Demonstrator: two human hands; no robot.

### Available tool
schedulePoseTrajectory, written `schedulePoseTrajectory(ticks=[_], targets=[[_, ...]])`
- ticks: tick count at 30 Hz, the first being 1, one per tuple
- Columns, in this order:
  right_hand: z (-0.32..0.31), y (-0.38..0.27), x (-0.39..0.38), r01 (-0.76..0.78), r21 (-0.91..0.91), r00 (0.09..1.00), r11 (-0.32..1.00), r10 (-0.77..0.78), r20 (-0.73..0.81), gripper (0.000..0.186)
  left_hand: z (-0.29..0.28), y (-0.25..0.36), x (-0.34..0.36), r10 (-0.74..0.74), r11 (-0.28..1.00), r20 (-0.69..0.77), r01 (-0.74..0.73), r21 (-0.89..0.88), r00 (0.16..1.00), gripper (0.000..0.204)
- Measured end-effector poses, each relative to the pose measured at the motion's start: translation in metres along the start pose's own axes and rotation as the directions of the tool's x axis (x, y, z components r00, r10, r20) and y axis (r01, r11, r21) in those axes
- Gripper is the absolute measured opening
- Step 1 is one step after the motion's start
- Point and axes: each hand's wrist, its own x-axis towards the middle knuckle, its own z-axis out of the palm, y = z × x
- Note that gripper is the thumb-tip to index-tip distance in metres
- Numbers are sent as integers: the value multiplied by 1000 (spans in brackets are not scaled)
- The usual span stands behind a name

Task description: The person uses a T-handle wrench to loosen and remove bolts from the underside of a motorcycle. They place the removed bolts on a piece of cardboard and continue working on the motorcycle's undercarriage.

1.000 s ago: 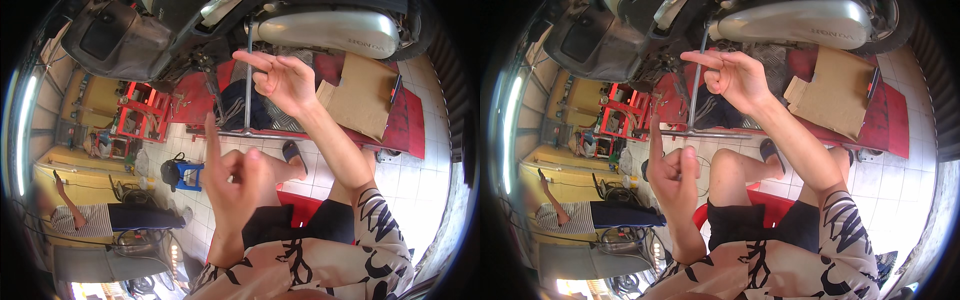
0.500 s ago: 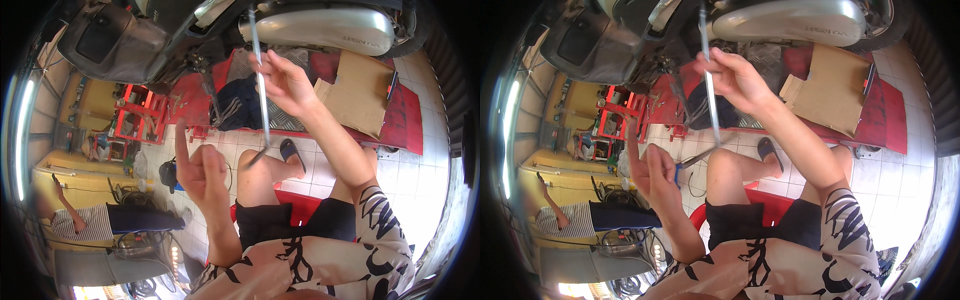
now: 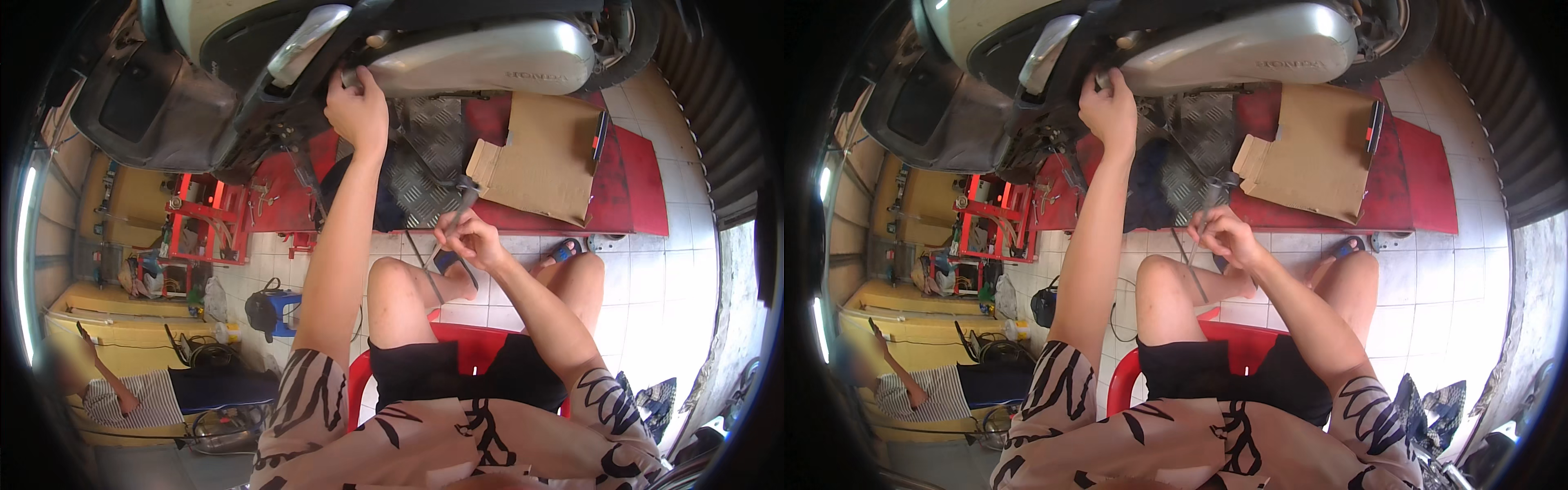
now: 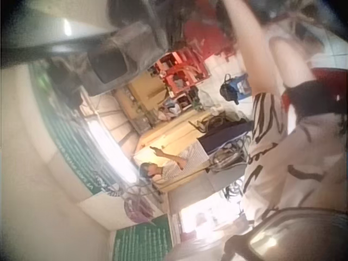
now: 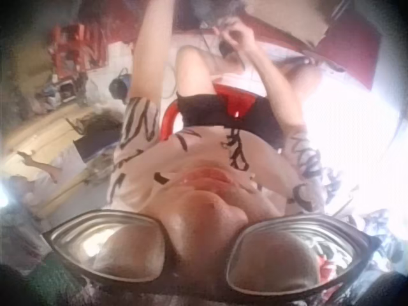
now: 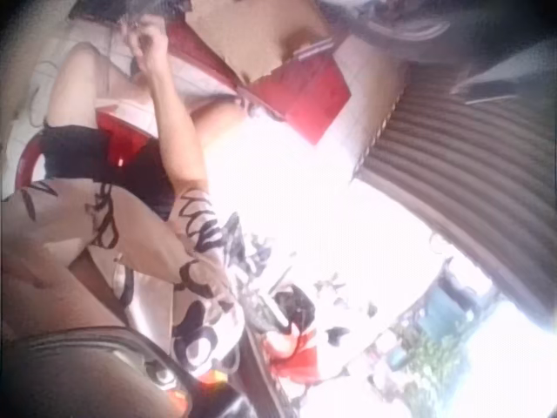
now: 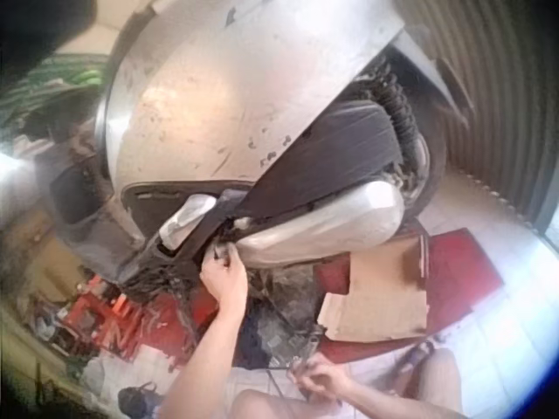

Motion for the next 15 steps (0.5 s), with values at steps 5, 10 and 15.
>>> schedulePoseTrajectory(ticks=[5, 10, 15], targets=[[-14, 3, 2, -77, -316, 991, 945, 108, 82, 27, 26, -4, 19, -95, 978, -251, 44, -203, 963, 30], [-31, 11, 7, -78, -294, 995, 953, 91, 32, 38, 27, 2, 9, -256, 749, -119, 119, -652, 959, 25], [-27, -12, 2, 0, 198, 998, 980, -13, 68, 46, 15, -13, -57, -73, 714, 202, 192, -673, 977, 18]])
